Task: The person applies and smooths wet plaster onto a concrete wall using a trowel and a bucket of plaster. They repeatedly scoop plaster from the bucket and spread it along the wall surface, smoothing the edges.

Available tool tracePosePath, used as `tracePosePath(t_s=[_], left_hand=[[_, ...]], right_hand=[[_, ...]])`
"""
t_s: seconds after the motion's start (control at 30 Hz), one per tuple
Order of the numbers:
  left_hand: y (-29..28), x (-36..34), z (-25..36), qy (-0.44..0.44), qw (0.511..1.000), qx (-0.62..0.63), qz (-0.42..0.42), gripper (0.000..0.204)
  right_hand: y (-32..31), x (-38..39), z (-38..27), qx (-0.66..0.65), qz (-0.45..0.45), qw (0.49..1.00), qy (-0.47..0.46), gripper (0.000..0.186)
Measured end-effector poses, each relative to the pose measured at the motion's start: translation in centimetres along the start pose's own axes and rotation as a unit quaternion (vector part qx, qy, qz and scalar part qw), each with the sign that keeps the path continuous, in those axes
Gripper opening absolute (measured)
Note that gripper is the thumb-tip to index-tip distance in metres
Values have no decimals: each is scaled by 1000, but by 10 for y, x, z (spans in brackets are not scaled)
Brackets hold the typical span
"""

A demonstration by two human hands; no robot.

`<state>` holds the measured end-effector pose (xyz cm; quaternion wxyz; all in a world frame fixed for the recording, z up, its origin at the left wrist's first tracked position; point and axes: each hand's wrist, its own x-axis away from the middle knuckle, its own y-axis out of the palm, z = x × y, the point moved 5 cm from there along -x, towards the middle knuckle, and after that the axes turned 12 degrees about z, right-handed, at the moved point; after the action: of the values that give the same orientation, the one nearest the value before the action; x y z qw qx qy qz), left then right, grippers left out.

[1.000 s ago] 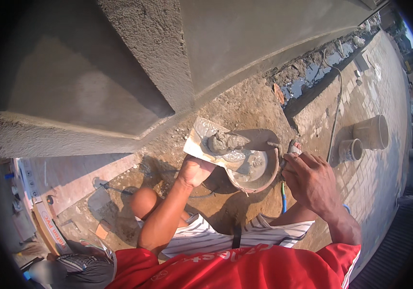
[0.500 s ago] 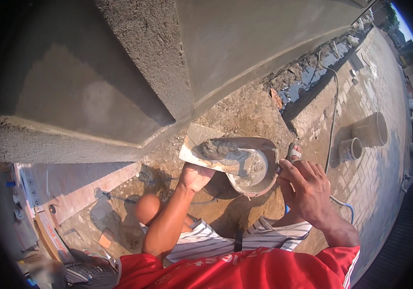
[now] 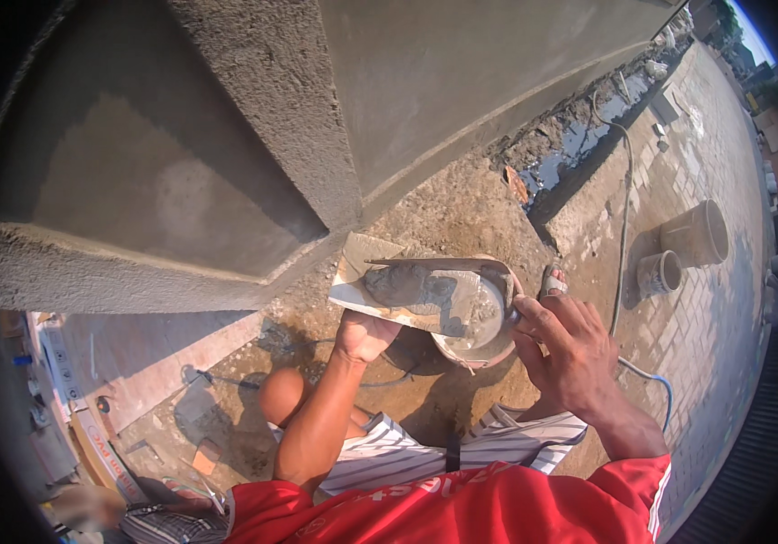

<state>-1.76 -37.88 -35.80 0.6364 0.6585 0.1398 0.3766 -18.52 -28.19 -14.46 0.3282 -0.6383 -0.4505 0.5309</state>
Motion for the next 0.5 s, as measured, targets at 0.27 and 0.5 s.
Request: tracePosePath(t_s=[0.27,0.5], left_hand=[[-2,3,0,-3,1000,-18,-2,55],[-10,6,-2,4,997,-57,-49,53]], right_hand=[[0,5,1,-43,19,999,7,43],[3,13,17,-110,-8,984,139,38]])
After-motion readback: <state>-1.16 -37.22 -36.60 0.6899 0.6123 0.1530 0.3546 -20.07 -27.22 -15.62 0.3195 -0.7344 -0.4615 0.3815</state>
